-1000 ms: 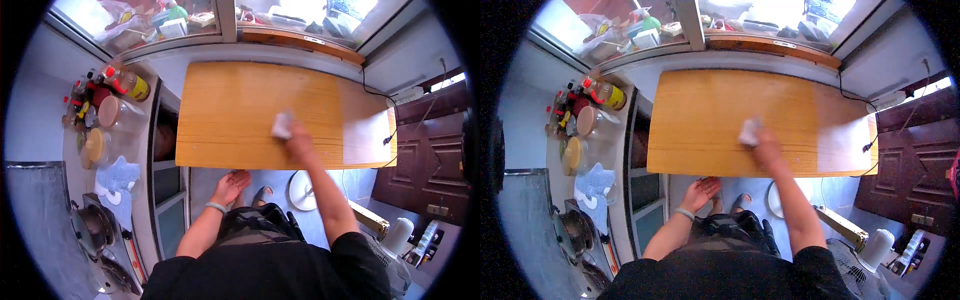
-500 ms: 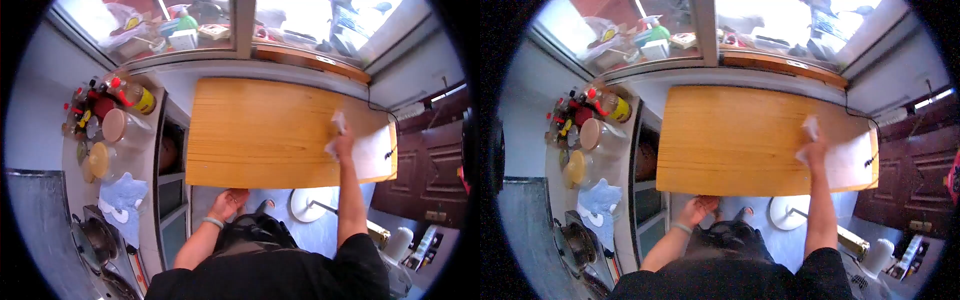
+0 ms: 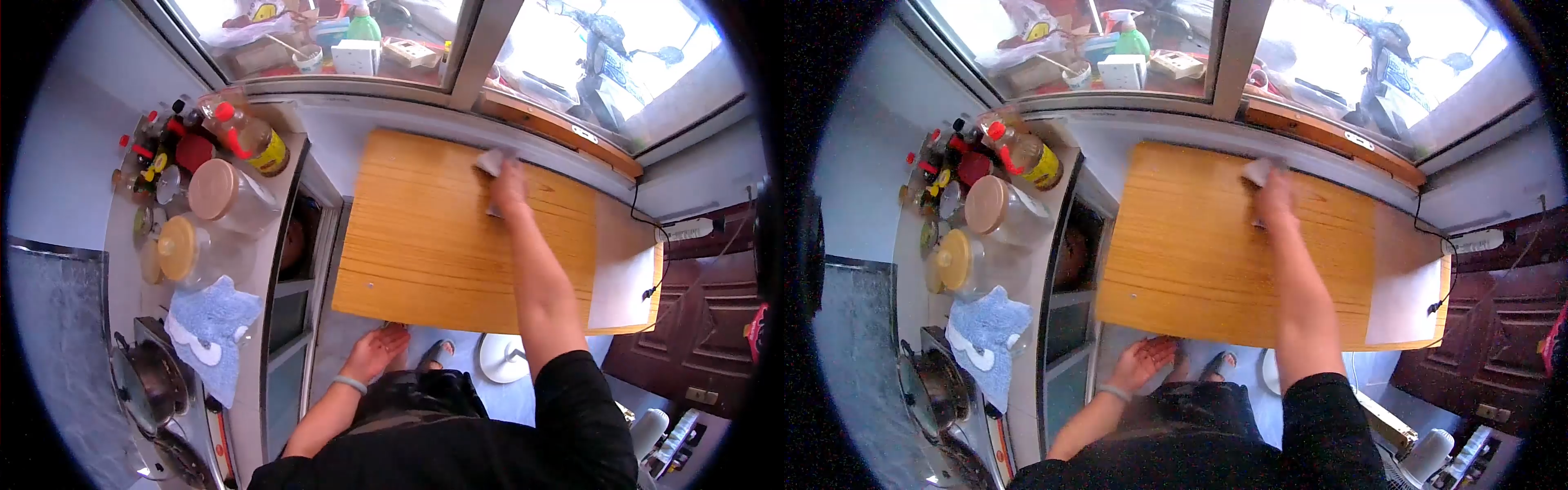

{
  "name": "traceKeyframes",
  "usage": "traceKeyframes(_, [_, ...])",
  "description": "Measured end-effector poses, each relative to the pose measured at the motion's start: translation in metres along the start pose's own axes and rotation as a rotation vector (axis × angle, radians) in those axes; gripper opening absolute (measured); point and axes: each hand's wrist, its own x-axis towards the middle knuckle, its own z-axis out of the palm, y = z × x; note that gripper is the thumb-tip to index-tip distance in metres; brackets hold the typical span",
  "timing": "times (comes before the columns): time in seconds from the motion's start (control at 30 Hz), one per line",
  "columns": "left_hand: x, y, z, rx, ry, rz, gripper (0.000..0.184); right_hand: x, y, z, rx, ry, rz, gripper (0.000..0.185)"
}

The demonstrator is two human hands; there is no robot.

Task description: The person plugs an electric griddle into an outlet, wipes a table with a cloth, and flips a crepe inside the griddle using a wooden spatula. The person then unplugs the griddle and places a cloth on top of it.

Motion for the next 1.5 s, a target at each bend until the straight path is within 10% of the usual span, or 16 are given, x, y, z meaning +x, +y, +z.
traceKeyframes(0.33, [-0.007, 0.002, -0.015, 0.020, 0.011, 0.035, 0.042, -0.009, -0.190, 0.041, 0.068, -0.215, -0.400, 0.049])
traceKeyframes(0.53, [-0.011, -0.002, -0.021, 0.073, 0.088, 0.104, 0.038, -0.085, -0.165, 0.041, 0.119, -0.428, -1.085, 0.051])
traceKeyframes(0.57, [-0.009, -0.002, -0.018, 0.062, 0.095, 0.125, 0.039, -0.108, -0.161, 0.022, 0.189, -0.694, -0.940, 0.049])
traceKeyframes(0.6, [-0.006, 0.000, -0.015, 0.058, 0.100, 0.141, 0.040, -0.126, -0.135, 0.050, 0.233, -0.504, -1.254, 0.051])
traceKeyframes(0.87, [0.007, 0.012, 0.039, 0.119, 0.012, 0.181, 0.037, -0.252, -0.074, -0.007, 0.296, -0.843, -1.129, 0.032])
traceKeyframes(0.97, [0.013, 0.010, 0.007, 0.130, 0.038, 0.042, 0.039, -0.224, -0.037, 0.002, 0.691, -0.547, -0.882, 0.044])
traceKeyframes(1.03, [0.017, 0.013, 0.011, 0.157, 0.017, -0.008, 0.041, -0.177, 0.013, -0.007, 0.770, -0.138, -0.336, 0.023])
traceKeyframes(1.17, [0.015, 0.013, 0.004, 0.155, -0.057, -0.017, 0.042, -0.081, 0.138, -0.034, 0.358, 0.130, 0.107, 0.045])
traceKeyframes(1.5, [0.001, 0.020, -0.013, 0.103, -0.052, 0.002, 0.043, -0.071, -0.025, 0.011, 0.316, -0.149, -0.298, 0.053])
